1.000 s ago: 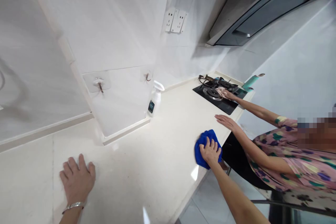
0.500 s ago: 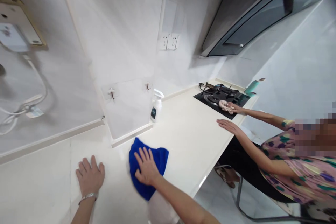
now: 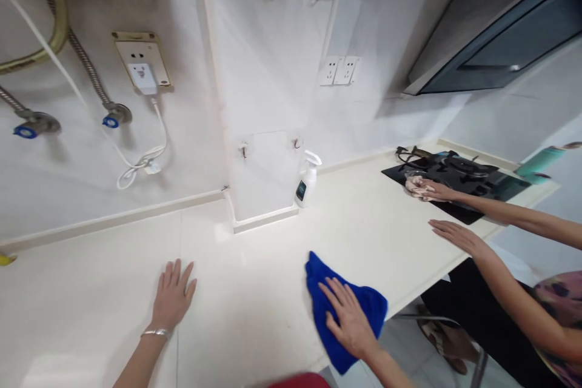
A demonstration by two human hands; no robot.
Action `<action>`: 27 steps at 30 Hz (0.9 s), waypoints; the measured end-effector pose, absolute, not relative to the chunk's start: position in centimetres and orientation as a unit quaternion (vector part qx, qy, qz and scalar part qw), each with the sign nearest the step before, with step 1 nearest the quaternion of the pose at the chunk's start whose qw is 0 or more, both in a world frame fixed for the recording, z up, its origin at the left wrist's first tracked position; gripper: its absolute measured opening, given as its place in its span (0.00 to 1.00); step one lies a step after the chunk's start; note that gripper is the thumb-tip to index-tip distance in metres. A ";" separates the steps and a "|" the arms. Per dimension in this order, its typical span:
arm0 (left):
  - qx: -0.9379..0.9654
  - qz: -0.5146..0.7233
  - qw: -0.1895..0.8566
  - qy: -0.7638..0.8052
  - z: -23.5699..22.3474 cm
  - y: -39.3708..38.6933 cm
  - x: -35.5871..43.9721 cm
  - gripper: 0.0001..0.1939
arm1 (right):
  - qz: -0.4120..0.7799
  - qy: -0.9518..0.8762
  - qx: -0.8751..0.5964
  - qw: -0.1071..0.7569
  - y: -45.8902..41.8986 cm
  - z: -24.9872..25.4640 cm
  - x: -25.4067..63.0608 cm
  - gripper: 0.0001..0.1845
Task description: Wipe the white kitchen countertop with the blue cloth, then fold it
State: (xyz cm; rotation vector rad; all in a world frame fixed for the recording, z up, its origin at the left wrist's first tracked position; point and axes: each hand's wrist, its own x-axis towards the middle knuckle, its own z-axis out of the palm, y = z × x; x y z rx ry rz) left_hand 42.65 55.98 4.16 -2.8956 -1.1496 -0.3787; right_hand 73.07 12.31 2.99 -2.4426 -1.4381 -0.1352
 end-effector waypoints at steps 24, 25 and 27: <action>-0.861 -0.231 0.028 -0.452 4.3 52.8 38.6 0.29 | -0.098 -0.394 -0.913 0.047 36.4 2.6 70.6 0.38; -0.860 -0.221 0.021 -0.459 4.4 52.7 38.6 0.30 | -0.079 -0.427 -0.899 0.055 38.0 3.0 68.9 0.39; -0.857 -0.203 0.009 -0.473 4.5 52.6 38.6 0.30 | -0.031 -0.505 -0.859 0.075 40.5 3.9 65.1 0.40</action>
